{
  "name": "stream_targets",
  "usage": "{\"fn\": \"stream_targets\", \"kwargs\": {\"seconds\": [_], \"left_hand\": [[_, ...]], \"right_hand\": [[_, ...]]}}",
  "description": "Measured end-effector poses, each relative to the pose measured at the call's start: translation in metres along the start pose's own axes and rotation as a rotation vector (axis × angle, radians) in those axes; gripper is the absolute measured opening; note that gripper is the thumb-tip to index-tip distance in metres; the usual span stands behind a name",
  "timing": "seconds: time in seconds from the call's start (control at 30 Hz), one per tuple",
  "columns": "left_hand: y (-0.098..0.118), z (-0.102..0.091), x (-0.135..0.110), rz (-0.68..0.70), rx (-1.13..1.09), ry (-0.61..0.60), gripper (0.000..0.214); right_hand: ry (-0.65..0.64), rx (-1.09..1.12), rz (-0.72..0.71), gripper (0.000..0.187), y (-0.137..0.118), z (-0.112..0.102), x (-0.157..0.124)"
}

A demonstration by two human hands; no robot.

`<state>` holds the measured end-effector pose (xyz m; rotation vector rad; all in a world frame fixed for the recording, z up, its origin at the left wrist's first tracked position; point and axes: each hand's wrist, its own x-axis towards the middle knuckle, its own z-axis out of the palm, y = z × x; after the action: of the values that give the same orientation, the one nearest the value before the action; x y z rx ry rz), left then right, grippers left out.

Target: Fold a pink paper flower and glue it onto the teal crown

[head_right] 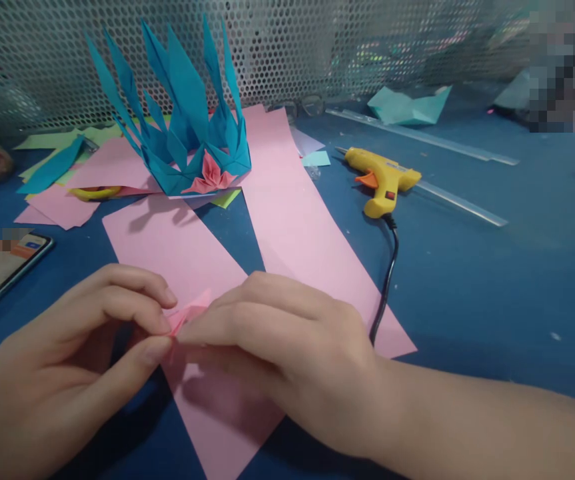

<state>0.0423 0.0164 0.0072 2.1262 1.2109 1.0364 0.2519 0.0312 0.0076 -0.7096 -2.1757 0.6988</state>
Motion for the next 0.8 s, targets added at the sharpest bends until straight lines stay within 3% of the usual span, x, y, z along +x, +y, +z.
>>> {"fn": "stream_targets", "kwargs": {"seconds": [0.17,0.37,0.57,0.8], "left_hand": [[-0.001,0.000,0.000,-0.029,-0.015,-0.001,0.022],[-0.002,0.002,-0.001,-0.010,-0.040,0.043,0.021],[-0.001,0.000,-0.004,0.026,-0.039,0.041,0.023],[-0.001,-0.001,-0.004,0.107,0.005,0.018,0.019]], "right_hand": [[0.053,0.006,0.045,0.016,0.001,0.004,-0.001],[0.199,0.180,0.192,0.015,0.001,0.013,0.001],[0.191,0.279,0.261,0.017,-0.001,0.014,0.002],[0.137,0.249,0.354,0.012,-0.003,0.012,0.003]]}}
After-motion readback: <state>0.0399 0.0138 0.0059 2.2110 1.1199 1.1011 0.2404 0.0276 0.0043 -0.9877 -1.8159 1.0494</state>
